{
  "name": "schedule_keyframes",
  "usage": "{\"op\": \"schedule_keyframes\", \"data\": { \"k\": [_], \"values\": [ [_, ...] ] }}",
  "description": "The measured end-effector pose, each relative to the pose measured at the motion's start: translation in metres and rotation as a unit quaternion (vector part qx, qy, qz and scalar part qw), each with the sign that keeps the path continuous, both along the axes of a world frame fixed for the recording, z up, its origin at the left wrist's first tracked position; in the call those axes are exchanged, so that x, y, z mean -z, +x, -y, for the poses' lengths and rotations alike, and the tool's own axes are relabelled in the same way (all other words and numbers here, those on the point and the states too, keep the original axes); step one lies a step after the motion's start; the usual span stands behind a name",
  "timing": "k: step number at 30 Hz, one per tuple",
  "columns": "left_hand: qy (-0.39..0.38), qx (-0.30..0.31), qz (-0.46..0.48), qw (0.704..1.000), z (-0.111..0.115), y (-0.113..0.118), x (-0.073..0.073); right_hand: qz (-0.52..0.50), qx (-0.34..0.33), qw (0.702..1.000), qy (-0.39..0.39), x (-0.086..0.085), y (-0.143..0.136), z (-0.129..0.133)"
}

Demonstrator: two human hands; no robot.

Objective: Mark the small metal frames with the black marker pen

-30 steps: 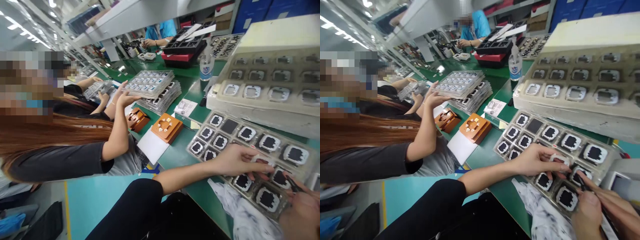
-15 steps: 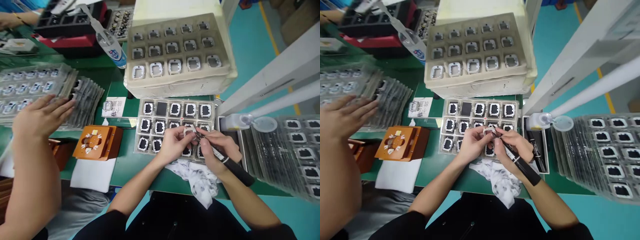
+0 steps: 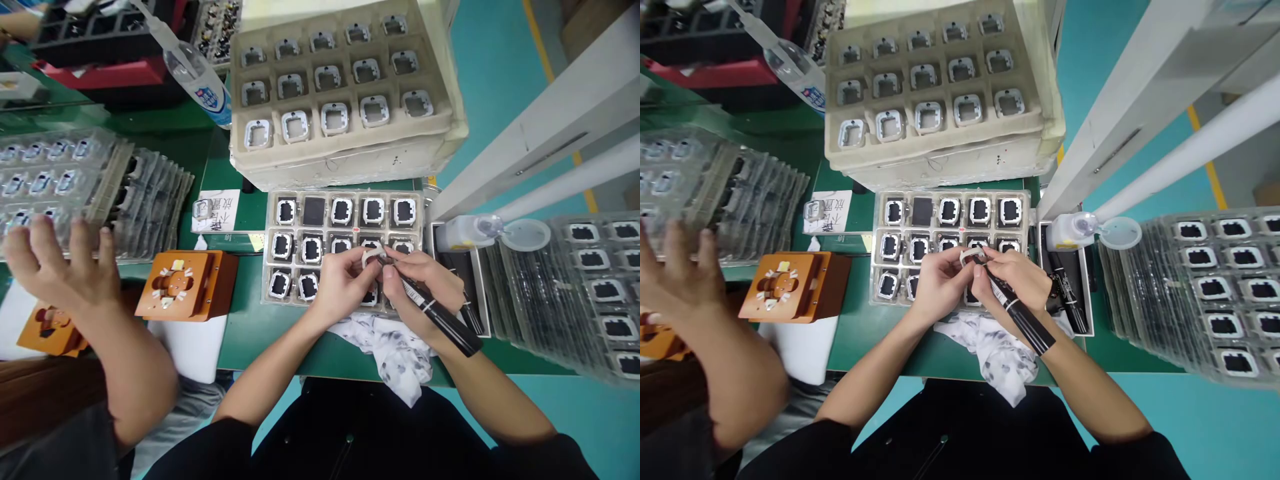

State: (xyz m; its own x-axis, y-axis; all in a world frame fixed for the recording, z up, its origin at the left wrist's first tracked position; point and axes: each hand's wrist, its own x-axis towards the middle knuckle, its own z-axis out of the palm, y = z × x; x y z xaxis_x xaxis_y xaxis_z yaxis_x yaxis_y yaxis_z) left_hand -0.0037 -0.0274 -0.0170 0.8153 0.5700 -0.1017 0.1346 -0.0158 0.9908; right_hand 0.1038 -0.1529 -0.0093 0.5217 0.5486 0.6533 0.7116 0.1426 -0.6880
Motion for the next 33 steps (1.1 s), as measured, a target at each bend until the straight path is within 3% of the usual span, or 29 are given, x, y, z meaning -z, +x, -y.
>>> {"op": "schedule_keyframes", "data": {
  "k": [13, 22, 33],
  "values": [
    [0.038, -0.004, -0.001, 0.999, 0.001, 0.0, 0.007, 0.015, 0.013, 1.0, -0.02, 0.001, 0.001, 0.0],
    [0.153, -0.033, 0.013, 0.988, 0.004, 0.001, 0.012, 0.052, 0.017, 0.998, -0.018, 0.002, 0.001, -0.002],
    [0.154, -0.035, 0.012, 0.987, 0.004, 0.0, 0.014, 0.057, 0.027, 0.998, -0.024, 0.006, -0.001, 0.0]
  ]
}}
